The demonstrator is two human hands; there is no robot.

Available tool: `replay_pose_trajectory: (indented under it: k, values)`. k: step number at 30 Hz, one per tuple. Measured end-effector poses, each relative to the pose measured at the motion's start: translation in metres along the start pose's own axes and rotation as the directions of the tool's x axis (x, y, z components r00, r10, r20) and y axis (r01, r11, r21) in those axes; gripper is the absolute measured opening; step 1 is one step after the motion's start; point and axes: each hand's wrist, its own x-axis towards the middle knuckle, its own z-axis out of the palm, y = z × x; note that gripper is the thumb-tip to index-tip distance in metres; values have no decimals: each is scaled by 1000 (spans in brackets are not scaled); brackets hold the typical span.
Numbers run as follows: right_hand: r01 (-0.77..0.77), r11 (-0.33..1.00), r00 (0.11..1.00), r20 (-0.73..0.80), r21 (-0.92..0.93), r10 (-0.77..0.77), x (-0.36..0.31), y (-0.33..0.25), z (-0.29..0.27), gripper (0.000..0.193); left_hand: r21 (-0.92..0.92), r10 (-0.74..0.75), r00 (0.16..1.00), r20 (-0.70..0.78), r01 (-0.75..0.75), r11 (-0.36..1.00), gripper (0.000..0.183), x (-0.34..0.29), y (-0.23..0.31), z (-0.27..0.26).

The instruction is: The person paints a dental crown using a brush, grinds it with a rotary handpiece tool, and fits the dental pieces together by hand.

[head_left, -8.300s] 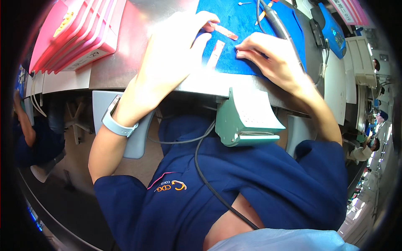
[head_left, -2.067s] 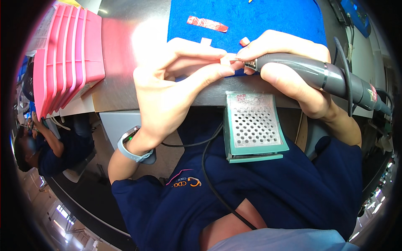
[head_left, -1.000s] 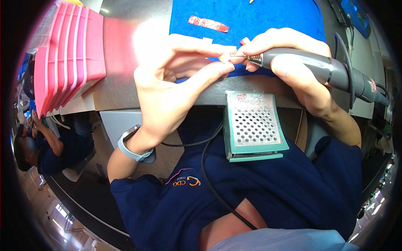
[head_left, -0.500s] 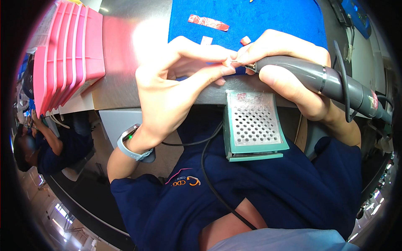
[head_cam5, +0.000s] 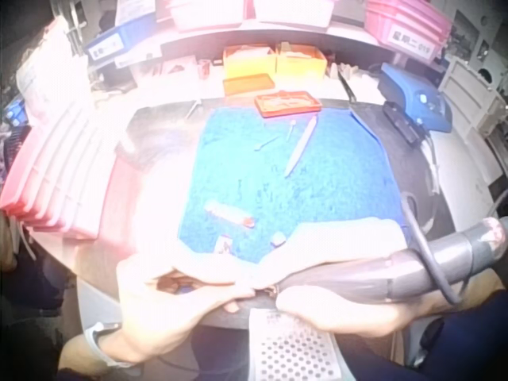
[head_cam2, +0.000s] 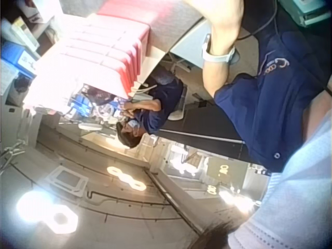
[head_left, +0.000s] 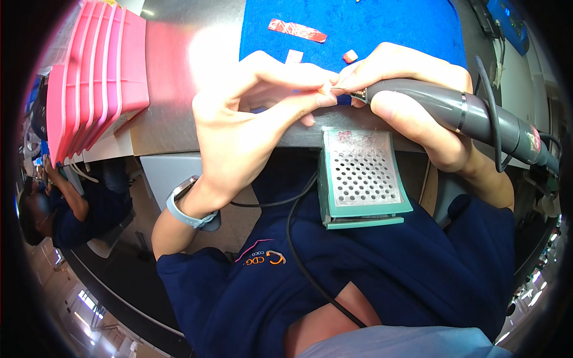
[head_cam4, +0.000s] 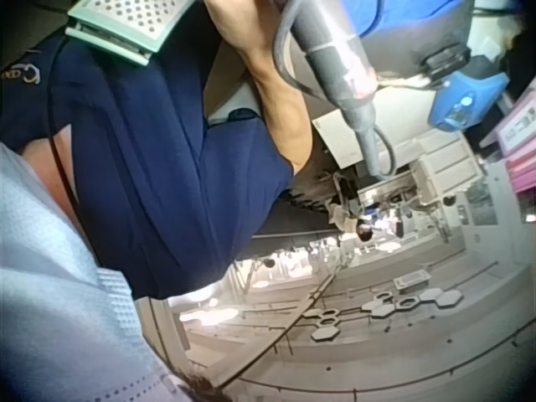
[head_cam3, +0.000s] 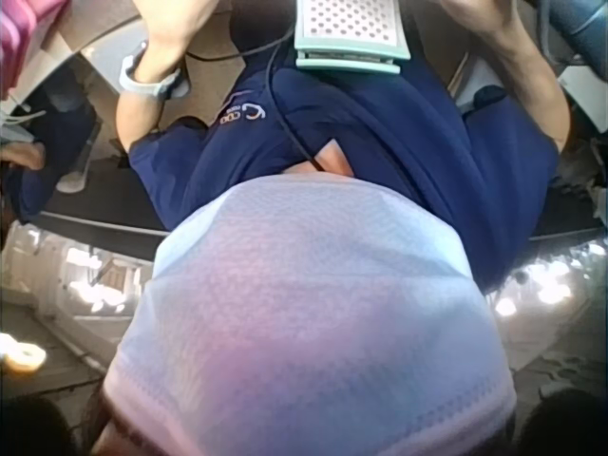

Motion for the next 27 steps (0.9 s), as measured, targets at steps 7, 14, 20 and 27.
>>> replay_pose_trajectory:
  k: [7,14,20,27]
  values:
    - [-14,1000,1000,-6,-17,14,-2,-3,2,33,-1,21,1000,1,-21,1000,17,0,-1,-1]
    - [45,996,999,3,-73,-45,-2,-1,3,33,-2,23,1000,-10,-23,1000,18,0,-2,-1]
    - [95,993,996,2,-74,-95,-5,1,5,33,6,1,1000,-31,-1,1000,17,0,0,0]
    - [138,986,990,13,-91,-138,-4,3,6,34,-35,15,999,-39,-16,999,18,0,-2,0]
